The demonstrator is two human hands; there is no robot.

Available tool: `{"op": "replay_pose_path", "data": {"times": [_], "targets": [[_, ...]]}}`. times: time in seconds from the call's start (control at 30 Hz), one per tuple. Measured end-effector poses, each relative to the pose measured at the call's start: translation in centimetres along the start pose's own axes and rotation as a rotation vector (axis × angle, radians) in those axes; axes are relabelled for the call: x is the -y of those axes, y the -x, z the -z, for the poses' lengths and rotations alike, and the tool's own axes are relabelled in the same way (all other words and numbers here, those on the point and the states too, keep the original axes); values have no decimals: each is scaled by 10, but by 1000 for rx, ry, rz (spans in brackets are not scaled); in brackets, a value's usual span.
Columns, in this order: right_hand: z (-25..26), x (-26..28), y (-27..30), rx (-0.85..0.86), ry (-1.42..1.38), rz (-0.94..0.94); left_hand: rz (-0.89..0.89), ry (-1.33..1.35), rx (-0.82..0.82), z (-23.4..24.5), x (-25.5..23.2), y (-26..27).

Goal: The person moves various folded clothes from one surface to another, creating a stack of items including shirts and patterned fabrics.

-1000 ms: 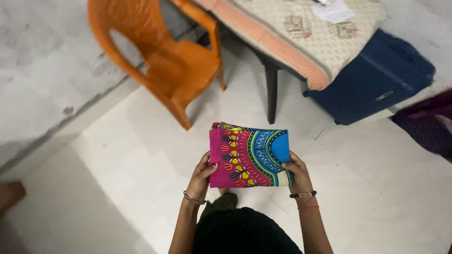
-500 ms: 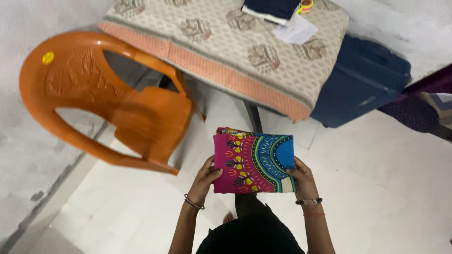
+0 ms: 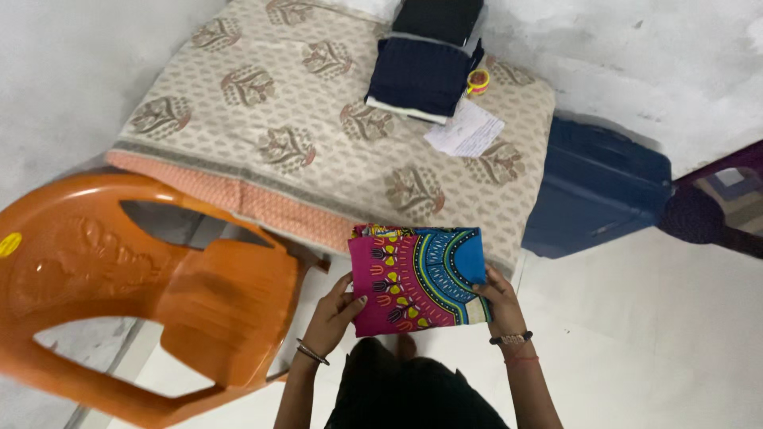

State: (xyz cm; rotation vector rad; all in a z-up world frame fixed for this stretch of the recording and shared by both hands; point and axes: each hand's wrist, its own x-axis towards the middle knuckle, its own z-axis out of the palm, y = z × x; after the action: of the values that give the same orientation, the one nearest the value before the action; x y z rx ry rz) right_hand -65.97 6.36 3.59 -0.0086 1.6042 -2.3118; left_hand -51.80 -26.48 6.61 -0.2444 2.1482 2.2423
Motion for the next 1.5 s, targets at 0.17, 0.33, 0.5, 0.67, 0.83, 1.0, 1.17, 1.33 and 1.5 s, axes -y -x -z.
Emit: {"op": "replay_pose_path", "data": {"times": [0.17, 0.33, 0.5, 0.67, 0.83, 1.0, 1.17, 1.33, 1.5], "targets": [[-19, 26, -59, -72, -5, -19, -32, 157, 48, 15, -13, -84], [-33, 34, -132, -124, 29, 64, -71, 205, 119, 40, -19, -180], [-57, 51, -239, -92, 19, 229, -126, 100, 96, 71, -36, -301], [-70, 71, -342, -178, 59, 209, -276, 67, 82, 88, -44, -426], [-78, 91, -423, -181, 21, 196, -241, -83, 43, 101, -47, -528], [-48, 77, -487, -251, 194, 285, -222, -69, 22, 94, -36, -599], [-9, 30, -527, -334, 366, 330, -286, -211, -37, 85, 1, -637], [-41, 35, -498, -540, 709, 279, -167, -380, -174, 79, -12, -610], [-122, 86, -464, -709, 1505, 649, -593, -755, -346, 69, -63, -584]]}}
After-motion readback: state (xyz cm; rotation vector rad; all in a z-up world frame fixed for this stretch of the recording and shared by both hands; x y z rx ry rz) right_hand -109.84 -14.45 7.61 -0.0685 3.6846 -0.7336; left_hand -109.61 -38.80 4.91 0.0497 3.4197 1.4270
